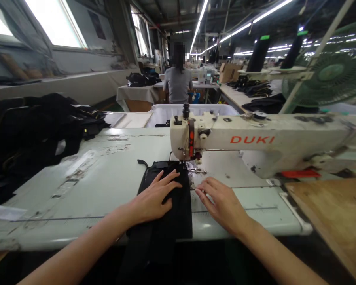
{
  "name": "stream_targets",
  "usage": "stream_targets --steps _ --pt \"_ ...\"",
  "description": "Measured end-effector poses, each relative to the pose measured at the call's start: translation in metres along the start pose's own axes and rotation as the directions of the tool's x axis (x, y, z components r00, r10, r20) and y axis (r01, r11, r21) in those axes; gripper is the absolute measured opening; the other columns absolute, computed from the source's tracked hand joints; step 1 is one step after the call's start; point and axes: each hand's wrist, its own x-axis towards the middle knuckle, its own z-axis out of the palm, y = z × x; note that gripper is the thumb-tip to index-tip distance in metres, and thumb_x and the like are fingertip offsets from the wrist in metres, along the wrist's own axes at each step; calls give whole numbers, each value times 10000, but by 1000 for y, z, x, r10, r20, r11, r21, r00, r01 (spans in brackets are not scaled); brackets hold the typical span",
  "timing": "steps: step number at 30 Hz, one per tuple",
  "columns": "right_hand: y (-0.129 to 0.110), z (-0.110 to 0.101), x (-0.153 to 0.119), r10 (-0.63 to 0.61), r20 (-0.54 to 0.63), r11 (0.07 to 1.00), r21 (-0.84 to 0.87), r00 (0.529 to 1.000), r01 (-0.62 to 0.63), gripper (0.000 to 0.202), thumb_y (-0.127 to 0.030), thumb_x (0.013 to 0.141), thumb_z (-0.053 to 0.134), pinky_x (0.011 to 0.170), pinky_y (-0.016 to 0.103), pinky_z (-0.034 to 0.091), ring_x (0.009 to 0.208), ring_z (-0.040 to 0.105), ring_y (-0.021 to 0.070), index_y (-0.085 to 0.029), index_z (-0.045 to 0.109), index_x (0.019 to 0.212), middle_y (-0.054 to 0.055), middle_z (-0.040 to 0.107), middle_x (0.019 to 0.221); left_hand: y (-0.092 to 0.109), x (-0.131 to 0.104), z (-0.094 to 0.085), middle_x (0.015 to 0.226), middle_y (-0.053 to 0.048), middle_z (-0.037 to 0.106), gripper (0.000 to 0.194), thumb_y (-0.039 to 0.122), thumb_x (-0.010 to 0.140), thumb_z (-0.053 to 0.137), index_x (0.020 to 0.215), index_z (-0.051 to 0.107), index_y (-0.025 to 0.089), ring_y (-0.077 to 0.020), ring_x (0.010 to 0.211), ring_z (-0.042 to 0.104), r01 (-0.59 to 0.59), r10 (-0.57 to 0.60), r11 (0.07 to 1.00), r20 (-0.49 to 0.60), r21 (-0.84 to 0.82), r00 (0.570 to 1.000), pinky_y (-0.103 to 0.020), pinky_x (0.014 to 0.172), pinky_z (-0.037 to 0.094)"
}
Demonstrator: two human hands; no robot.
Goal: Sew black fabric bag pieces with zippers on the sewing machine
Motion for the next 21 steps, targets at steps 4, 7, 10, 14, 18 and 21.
stream_targets --steps 4,7,10,14,18,21 --pt "-37 1 -68 262 265 892 300 928 -338 330 -320 975 509 577 257 451 600 611 156 -223 639 687 -25 635 630 50 -47 6 1316 -99 566 342 206 847 621 1186 576 208 -278 1292 486 -71 72 997 -35 6 997 -531 1148 323" --pt "-50 33 -101 346 266 703 562 900 -436 215 -302 966 521 758 301 518 827 692 196 -226 718 923 7 739 881 66 -62 32 1198 -119 624 298 183 872 617 1167 588 160 -284 1196 563 -95 110 991 -152 97 982 -523 1098 412" --pt "-56 65 -111 383 237 457 791 893 -406 302 -413 944 551 879 385 525 977 689 246 -198 704 1092 66 735 1042 62 -61 51 1101 -86 669 215 92 918 508 1091 616 160 -236 1145 608 -108 129 990 -267 91 955 -490 1099 431" --pt "-70 81 -105 443 313 3 937 840 -350 469 -524 856 659 897 428 529 998 688 273 -126 693 1100 135 718 1081 52 -58 49 1047 -42 714 176 147 950 508 1045 644 206 -214 1098 655 -85 68 996 -324 -39 944 -466 1057 487" --pt "-86 78 -96 499 409 -378 896 764 -233 526 -463 749 799 934 440 510 979 691 270 -78 676 1086 159 713 1062 54 -61 40 1063 -40 723 144 192 937 536 1012 654 228 -240 1101 662 -11 -11 998 -346 -60 938 -445 947 576" --pt "-95 75 -90 481 461 -536 828 746 -166 449 -402 730 829 894 404 532 903 705 242 -65 683 989 141 719 979 57 -64 37 1109 -55 696 170 127 931 544 1053 627 210 -224 1115 644 -46 26 998 -418 -40 908 -444 985 552"
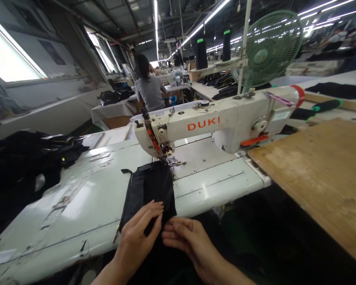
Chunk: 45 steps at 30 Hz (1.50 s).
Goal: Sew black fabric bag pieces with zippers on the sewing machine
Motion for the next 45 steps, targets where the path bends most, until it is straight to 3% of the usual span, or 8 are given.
stream_targets --steps 3,8,13,16,19,24,37,45 --pt "5 8 3 38 42 997 60 998 -41 391 -390 730 829 789 307 562 781 712 184 -67 682 895 115 716 899 -1 -1 -1 1152 -73 666 265 31 912 546 1126 592 181 -217 1177 593 -129 130 991 -22 16 991 -467 1063 487" --pt "19 15 19 -14 36 1000 -24 999 15 462 -513 716 793 475 200 530 500 636 116 -80 656 801 56 665 683 -10 0 -3 1164 -105 653 258 14 923 520 1144 590 126 -217 1208 567 -297 293 953 71 57 953 -425 1089 470" --pt "24 12 33 -61 -10 992 -113 998 59 557 -604 633 794 339 200 484 384 591 122 -83 628 739 61 654 637 -14 1 -7 1202 -117 638 253 70 963 472 1184 590 107 -210 1236 543 -331 313 939 173 93 934 -370 1096 456" --pt "25 8 35 -91 -54 980 -183 994 80 600 -658 593 785 292 188 452 346 581 129 -95 611 707 62 656 626 -17 1 -3 1204 -118 638 298 69 971 454 1240 575 113 -221 1220 545 -378 357 922 189 87 915 -404 1085 451" --pt "25 4 34 -129 -88 960 -260 988 102 607 -681 590 771 275 171 433 331 577 126 -102 608 675 57 652 606 -17 -1 2 1100 -111 673 265 62 967 471 1190 605 114 -225 1106 598 -405 388 911 173 74 905 -439 1035 453" --pt "23 2 30 -184 -103 921 -364 978 135 569 -659 653 747 280 138 414 325 564 102 -105 616 660 45 646 584 -10 -4 6 1004 -108 689 244 85 982 473 1181 612 107 -222 946 627 -342 329 934 126 100 936 -439 920 438" --pt "16 8 27 -205 -83 854 -502 975 137 582 -710 698 675 294 132 371 316 507 86 -142 559 643 10 571 458 -7 -2 5 978 -109 678 248 79 951 545 1193 597 71 -226 926 612 -365 352 924 117 113 929 -450 934 431" --pt "10 5 24 -250 26 733 -649 968 206 329 -463 866 564 383 168 425 397 527 100 -144 580 787 -11 569 530 -8 -3 12 983 -106 679 264 40 915 551 1166 619 85 -227 924 602 -310 306 949 69 58 949 -458 927 438"
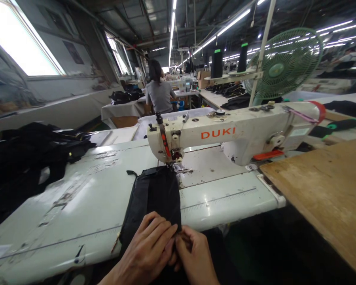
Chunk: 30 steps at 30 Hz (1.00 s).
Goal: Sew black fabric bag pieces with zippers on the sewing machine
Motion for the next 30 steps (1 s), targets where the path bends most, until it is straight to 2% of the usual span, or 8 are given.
stream_targets --steps 7,11,15,18,21,24,27,30 --pt "-10 -21 -2 -248 95 828 -497 964 262 218 -271 950 428 563 226 524 568 672 174 -166 614 907 35 676 659 -2 6 0 926 -73 688 229 28 903 576 1109 630 111 -195 873 627 30 -31 999 -49 -36 998 -430 924 473" --pt "-10 -37 5 -629 172 412 -753 758 513 213 -208 962 450 602 213 530 688 700 170 -160 614 1089 72 698 870 2 13 -4 870 -57 692 201 38 904 575 1083 631 112 -181 834 635 -1 3 1000 -82 25 997 -395 885 498" --pt "-19 -44 16 -767 354 92 -764 535 638 267 -140 993 405 597 213 526 736 700 166 -157 667 1045 101 704 960 5 20 -10 802 -42 680 180 27 917 521 1002 641 132 -169 766 626 5 -3 999 -41 37 999 -387 853 497" --pt "-27 -47 25 -772 450 9 -698 449 716 302 -135 1008 383 597 216 524 719 681 158 -149 684 990 75 722 890 -1 20 -19 778 -11 656 39 205 926 601 901 626 188 -173 768 616 134 -133 990 21 -39 991 -436 956 454" --pt "-30 -48 34 -753 526 -34 -632 396 774 327 -160 1021 369 534 229 496 645 636 147 -153 683 933 49 725 828 -19 14 -31 1103 -73 653 251 419 857 683 992 604 223 -270 1075 594 338 -345 938 126 69 930 -542 1076 358" --pt "-27 -47 45 -759 555 -61 -579 339 813 328 -142 1017 384 620 235 509 682 634 143 -169 673 863 16 720 776 -48 5 -42 1277 -86 584 156 302 876 630 1007 584 231 -283 1189 551 436 -469 878 177 197 865 -491 1015 448" --pt "-19 -43 55 -803 550 -125 -532 230 837 314 -92 987 429 735 240 506 713 643 131 -177 641 772 -12 712 741 -72 4 -48 1062 -56 645 97 169 815 591 896 573 219 -237 984 636 508 -550 830 186 230 814 -366 829 553" --pt "-14 -40 64 -817 549 -156 -502 174 851 330 -89 984 419 827 241 506 676 646 108 -187 623 744 -23 696 693 -80 17 -48 1042 -61 656 315 77 787 504 1055 597 213 -247 981 630 440 -492 851 142 287 859 -406 856 537"
